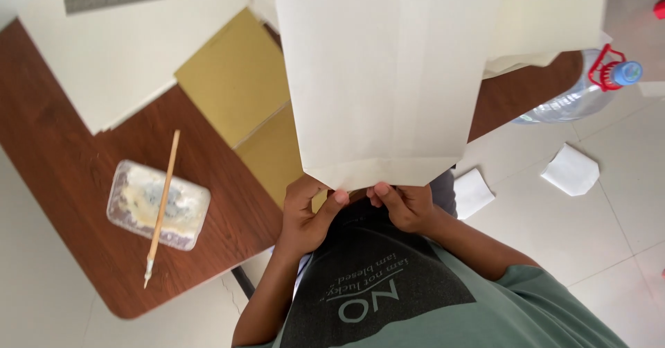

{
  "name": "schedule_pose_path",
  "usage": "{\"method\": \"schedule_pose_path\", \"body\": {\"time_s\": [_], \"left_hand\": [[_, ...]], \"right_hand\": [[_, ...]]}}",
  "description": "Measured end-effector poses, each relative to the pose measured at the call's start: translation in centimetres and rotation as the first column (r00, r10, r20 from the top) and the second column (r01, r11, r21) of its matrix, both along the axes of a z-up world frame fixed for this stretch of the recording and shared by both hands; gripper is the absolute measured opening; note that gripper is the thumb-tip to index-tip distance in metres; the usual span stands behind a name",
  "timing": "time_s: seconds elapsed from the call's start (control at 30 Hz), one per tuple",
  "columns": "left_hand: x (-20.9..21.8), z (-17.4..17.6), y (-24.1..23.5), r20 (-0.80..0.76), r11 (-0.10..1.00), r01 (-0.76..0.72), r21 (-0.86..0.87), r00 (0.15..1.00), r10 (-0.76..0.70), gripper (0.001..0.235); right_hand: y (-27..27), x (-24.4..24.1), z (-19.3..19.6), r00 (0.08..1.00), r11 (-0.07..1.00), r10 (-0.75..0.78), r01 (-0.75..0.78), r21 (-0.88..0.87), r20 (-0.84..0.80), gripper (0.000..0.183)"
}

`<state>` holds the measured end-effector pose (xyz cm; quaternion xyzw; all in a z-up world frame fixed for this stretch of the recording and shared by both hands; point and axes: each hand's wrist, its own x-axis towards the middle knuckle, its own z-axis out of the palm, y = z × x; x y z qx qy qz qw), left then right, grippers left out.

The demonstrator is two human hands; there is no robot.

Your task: Applying glue to paper sheets with a brush and folding them to assemble paper bags

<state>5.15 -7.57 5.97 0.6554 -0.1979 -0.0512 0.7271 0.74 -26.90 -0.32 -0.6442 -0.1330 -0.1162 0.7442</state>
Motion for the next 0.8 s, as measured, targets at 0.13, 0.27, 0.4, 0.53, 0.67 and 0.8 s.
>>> {"method": "schedule_pose_path", "body": {"time_s": [0.13, 0.27, 0.4, 0.53, 0.67, 0.8], "left_hand": [[1.2, 0.3, -1.9, 0.000, 0.998, 0.060, -0.002, 0.998, -0.060, 0.011], [1.9, 1.0, -2.9, 0.035, 0.993, 0.055, 0.108, 0.998, -0.059, 0.018], [1.3, 0.1, -2.6, 0.037, 0.974, -0.037, 0.223, 0.999, 0.030, 0.020], [0.0, 0.2, -2.3, 0.012, 0.963, -0.071, 0.262, 0.997, 0.070, 0.020], [-1.7, 1.5, -2.2, 0.056, 0.947, -0.086, 0.309, 0.996, 0.072, 0.013], [-3.0, 2.5, -1.3, 0.024, 0.900, -0.063, 0.432, 0.998, 0.059, 0.013]], "right_hand": [[-1.3, 0.4, -0.7, 0.995, 0.995, -0.092, 0.090, 0.054, 0.038, 0.034], [-2.3, 1.1, -1.0, 0.989, 0.985, -0.146, 0.144, 0.099, 0.005, 0.034], [-3.2, 2.6, -0.3, 0.978, 0.975, -0.202, 0.205, 0.083, -0.048, 0.037], [-3.4, 3.6, -0.9, 0.955, 0.943, -0.281, 0.293, 0.159, -0.098, 0.034], [-3.9, 5.1, 1.9, 0.985, 0.970, -0.162, 0.169, 0.175, -0.055, 0.039], [-3.6, 5.6, 2.8, 0.993, 0.959, -0.088, 0.105, 0.264, -0.074, 0.047]]}}
